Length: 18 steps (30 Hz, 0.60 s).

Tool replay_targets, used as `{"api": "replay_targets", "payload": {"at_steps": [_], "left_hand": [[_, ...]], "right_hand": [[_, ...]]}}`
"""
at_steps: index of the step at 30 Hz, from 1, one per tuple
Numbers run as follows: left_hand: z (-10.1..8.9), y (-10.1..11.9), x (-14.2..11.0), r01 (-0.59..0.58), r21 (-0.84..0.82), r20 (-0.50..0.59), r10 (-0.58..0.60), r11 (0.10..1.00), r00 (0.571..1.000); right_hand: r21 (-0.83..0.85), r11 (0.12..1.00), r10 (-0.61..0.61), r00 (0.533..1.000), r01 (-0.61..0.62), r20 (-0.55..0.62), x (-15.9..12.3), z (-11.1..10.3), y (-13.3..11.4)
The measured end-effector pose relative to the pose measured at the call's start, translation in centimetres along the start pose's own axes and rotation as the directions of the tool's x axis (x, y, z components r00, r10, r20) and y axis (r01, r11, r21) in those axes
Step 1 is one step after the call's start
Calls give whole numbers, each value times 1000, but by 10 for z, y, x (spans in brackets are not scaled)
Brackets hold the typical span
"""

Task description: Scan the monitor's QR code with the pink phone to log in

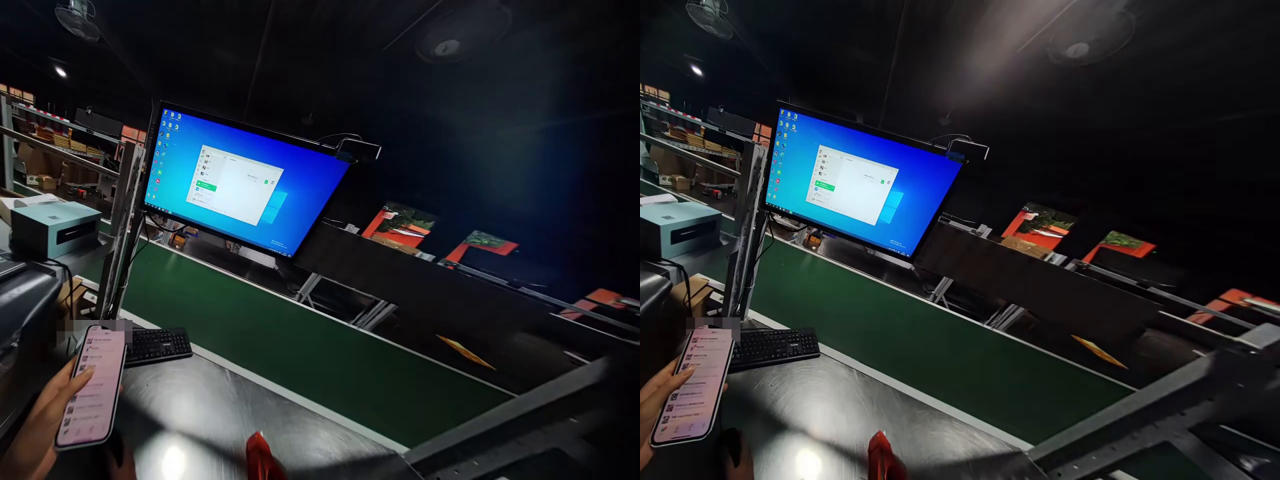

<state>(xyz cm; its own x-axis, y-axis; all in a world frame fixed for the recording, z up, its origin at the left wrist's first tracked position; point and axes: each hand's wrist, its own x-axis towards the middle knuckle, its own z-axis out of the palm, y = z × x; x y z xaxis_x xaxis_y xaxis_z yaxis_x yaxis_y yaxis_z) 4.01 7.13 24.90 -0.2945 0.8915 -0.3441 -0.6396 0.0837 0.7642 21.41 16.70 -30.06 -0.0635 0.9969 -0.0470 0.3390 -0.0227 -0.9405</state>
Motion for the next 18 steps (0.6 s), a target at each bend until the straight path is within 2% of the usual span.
{"api": "replay_targets", "payload": {"at_steps": [4, 10, 12, 15, 18], "left_hand": [[0, -1, 1, -17, 18, 11, 17, 1000, 1000], [-2, 1, 0, 13, 9, 18, -13, 1000, 1000], [-4, 1, 1, 14, -4, 38, -14, 1000, 999], [-7, 1, 3, 22, -8, 46, -22, 1000, 999], [-7, 0, 3, 30, -5, 51, -30, 1000, 998]], "right_hand": [[-40, 999, -38, 999, 37, -36, -1, 0, -4], [-81, 997, 19, 1000, -19, -8, -2, 0, -10], [-82, 997, 3, 1000, -5, -24, -4, 0, -19], [-82, 992, -101, 993, 95, -67, -10, -5, -42], [-114, 967, -239, 966, 228, -97, -16, -13, -75]]}}
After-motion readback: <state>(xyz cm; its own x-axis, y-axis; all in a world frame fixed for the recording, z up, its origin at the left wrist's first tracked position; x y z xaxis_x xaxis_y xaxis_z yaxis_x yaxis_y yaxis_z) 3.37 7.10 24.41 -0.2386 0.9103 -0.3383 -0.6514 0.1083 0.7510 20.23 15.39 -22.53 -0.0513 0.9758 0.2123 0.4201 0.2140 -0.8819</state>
